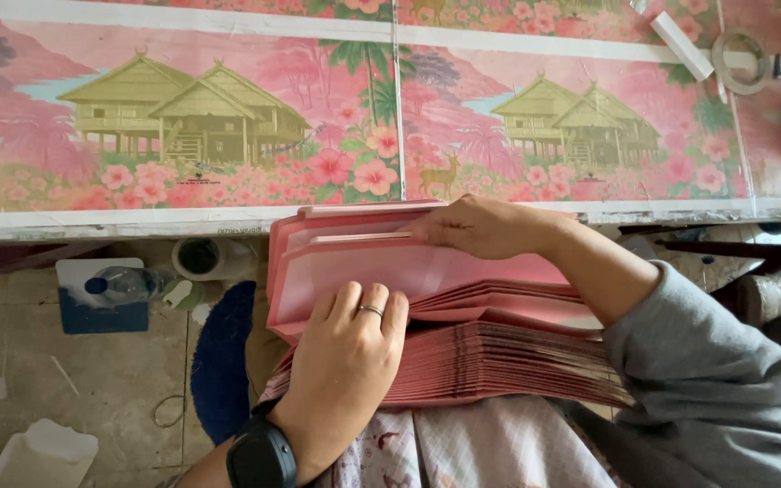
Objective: A person is seen flipping through and organizing a large stack of pink envelopes on a decorated work table.
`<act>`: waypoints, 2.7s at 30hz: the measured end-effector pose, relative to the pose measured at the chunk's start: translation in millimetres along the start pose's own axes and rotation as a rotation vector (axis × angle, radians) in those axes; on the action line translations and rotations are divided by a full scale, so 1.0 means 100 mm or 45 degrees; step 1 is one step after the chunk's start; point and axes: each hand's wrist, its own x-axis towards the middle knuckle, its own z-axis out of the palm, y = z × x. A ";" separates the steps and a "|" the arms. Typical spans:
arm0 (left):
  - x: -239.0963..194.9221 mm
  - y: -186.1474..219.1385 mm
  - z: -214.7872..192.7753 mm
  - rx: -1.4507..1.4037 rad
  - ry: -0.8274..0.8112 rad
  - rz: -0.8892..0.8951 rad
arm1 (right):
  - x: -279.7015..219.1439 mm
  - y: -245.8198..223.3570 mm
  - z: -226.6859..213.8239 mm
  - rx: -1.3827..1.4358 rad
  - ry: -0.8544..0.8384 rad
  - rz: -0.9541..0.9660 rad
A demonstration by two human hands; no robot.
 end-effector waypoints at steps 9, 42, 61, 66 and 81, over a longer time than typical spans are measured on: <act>-0.07 -0.03 -0.06 -0.038 -0.046 -0.034 | 0.06 -0.12 0.02 -0.068 0.101 -0.259; 0.01 -0.01 -0.17 -0.056 -0.122 -0.009 | -0.06 -0.16 0.03 0.010 -0.002 -0.334; 0.01 -0.01 -0.23 -0.051 -0.135 0.018 | 0.09 -0.04 0.09 -0.084 0.074 -0.220; 0.00 -0.04 -0.12 -0.038 -0.107 -0.163 | -0.02 -0.08 0.15 0.119 0.238 -0.558; 0.01 -0.08 -0.13 -0.027 -0.196 -0.129 | -0.06 -0.04 0.11 -0.196 0.008 -0.428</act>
